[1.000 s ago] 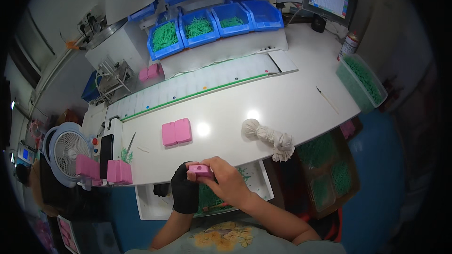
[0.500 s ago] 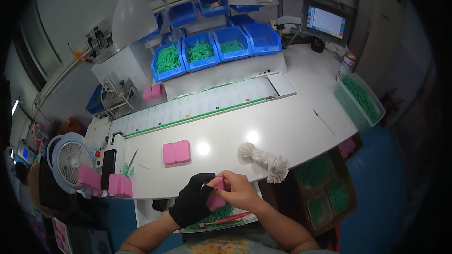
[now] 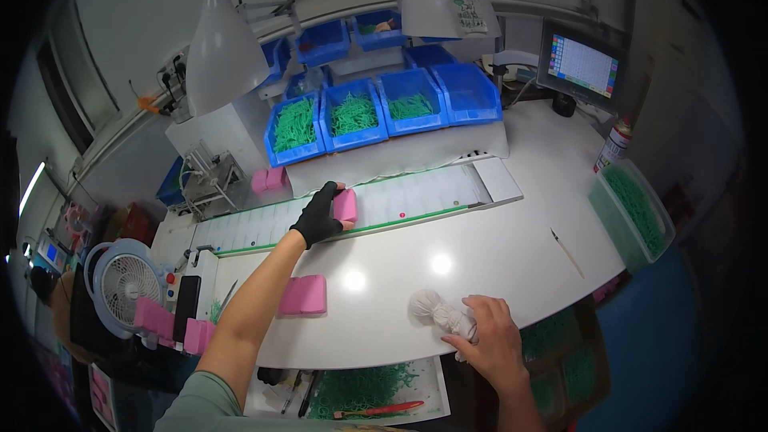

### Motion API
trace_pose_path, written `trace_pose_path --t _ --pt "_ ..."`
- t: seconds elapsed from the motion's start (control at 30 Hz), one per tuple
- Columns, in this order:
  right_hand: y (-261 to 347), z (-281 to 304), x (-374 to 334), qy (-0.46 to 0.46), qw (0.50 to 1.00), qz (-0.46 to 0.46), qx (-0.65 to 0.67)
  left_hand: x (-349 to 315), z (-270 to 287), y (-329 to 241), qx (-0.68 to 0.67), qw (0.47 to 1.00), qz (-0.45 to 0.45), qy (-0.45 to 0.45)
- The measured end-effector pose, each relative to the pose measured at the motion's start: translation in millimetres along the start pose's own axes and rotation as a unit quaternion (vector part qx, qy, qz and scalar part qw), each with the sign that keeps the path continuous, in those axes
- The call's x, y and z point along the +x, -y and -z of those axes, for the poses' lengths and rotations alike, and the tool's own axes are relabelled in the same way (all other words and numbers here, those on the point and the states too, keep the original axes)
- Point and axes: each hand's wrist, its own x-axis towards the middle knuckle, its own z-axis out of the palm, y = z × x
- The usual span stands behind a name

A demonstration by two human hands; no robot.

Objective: Assembling wicks and small green components into pink candle molds at a workstation.

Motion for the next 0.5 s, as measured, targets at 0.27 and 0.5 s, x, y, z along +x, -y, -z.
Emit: trace_pose_path --t 0.27,0.5 --pt "-41.3 1.6 3.0 -0.038 0.999 -0.017 -0.017 3.4 13.4 20.2 0.081 0.995 0.044 0.03" --pt "-85.7 22.6 22.9 0.012 0.997 -0.081 0.003 -23.3 31.5 56.0 0.137 0.99 0.01 -0.033"
